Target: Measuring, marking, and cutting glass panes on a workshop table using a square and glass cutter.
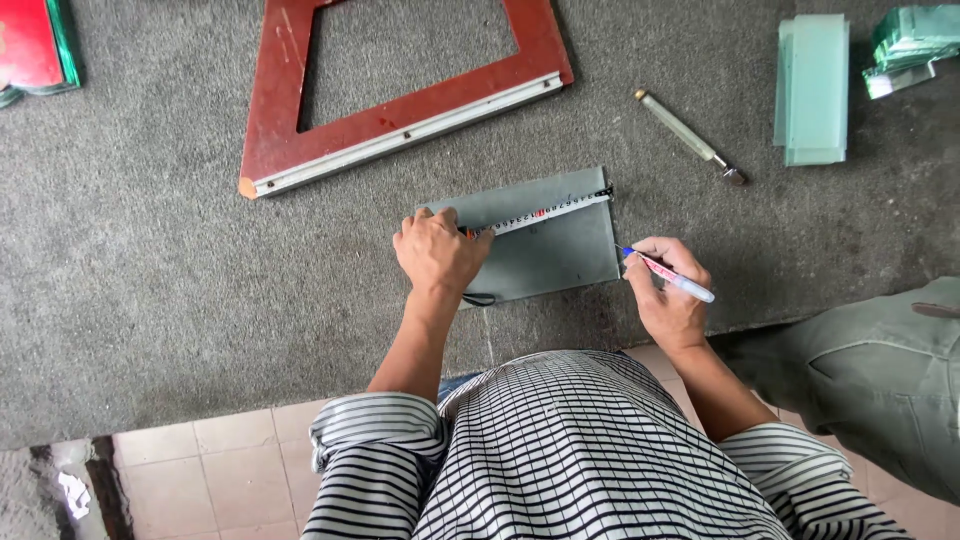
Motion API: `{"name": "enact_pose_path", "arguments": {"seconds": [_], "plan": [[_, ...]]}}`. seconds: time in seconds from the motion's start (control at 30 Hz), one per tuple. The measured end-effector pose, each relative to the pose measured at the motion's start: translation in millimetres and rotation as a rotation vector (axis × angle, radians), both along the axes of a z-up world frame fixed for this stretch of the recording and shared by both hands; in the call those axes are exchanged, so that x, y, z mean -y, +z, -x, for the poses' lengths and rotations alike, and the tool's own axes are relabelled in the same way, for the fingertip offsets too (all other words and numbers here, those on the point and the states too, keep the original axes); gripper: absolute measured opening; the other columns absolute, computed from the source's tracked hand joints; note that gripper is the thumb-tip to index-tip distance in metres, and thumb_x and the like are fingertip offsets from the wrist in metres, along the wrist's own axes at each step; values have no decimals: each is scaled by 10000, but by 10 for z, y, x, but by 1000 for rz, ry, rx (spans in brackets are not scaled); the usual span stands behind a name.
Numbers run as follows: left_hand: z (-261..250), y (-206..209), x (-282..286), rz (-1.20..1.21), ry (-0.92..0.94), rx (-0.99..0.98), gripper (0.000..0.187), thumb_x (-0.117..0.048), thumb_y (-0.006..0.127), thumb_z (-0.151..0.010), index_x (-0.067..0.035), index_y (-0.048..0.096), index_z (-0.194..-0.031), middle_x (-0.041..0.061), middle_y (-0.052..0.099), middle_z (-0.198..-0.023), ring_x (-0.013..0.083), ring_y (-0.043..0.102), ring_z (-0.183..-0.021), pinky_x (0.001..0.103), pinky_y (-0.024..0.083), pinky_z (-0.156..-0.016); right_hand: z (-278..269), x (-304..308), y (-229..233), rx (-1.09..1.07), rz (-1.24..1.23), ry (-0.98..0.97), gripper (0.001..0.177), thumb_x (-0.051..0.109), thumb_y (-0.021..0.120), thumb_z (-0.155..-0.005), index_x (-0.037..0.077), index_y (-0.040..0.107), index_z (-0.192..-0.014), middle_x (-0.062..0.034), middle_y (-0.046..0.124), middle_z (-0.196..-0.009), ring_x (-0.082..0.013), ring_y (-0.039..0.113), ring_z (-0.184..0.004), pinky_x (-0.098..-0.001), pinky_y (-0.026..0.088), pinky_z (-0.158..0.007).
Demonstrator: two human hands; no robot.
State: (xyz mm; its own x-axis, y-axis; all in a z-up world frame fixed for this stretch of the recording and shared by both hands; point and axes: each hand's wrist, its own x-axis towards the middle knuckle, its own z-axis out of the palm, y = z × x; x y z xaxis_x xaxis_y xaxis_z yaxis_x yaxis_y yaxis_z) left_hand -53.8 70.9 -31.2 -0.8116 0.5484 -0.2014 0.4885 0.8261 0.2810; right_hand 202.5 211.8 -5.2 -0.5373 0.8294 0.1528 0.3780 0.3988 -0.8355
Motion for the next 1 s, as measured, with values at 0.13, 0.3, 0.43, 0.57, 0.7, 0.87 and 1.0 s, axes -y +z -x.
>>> {"name": "enact_pose_path", "arguments": {"seconds": [0.13, 0.3, 0.43, 0.57, 0.7, 0.87, 1.0], "plan": [[127, -30, -140, 62, -11, 11, 589, -655, 766, -660, -168, 801, -990, 113, 695, -1008, 319, 653, -1012, 464, 517, -879, 202, -132, 15, -14, 4, 18, 88, -16, 726, -903, 28, 708, -976, -135, 692, -714, -261, 690, -706, -391, 547, -709], [258, 22, -207, 116, -17, 65, 601, -639, 760, -665, -181, 805, -1052, 106, 699, -1008, 312, 650, -1015, 465, 511, -905, 482, -270, -85, -36, 47, 36, 110, -34, 723, -887, 16, 707, -984, -149, 693, -710, -240, 689, -651, -351, 549, -629], [215, 18, -178, 116, -23, 69, 586, -634, 752, -662, -175, 800, -1022, 104, 692, -1016, 312, 642, -1010, 468, 493, -901, 576, -258, -243, -50, 77, 72, 141, -55, 730, -867, 14, 736, -989, -153, 712, -732, -244, 720, -656, -326, 574, -616], [234, -12, -161, 108, -26, 58, 586, -634, 750, -665, -169, 793, -1018, 103, 686, -1021, 317, 636, -1011, 463, 482, -893, 675, -268, -360, -22, 32, 76, 118, -29, 752, -873, 36, 752, -972, -129, 727, -733, -242, 722, -651, -331, 568, -587], [236, -27, -162, 110, -28, 62, 575, -619, 759, -664, -162, 793, -1012, 102, 685, -1016, 322, 636, -1011, 474, 482, -893, 713, -268, -331, -20, -1, 101, 81, -11, 748, -888, 40, 749, -951, -139, 731, -749, -245, 693, -629, -342, 559, -585], [240, -74, -160, 103, -26, 62, 565, -617, 750, -660, -160, 782, -990, 106, 669, -1004, 337, 633, -1012, 480, 480, -869, 730, -249, -368, -42, -6, 132, 70, -11, 757, -883, 25, 749, -943, -158, 727, -786, -275, 708, -662, -347, 561, -593], [237, -56, -159, 100, -22, 52, 537, -595, 769, -652, -161, 781, -969, 103, 670, -995, 337, 635, -1004, 485, 480, -863, 747, -239, -356, -49, 16, 131, 65, -24, 742, -894, 11, 743, -949, -162, 730, -807, -285, 729, -701, -344, 578, -603]]}}
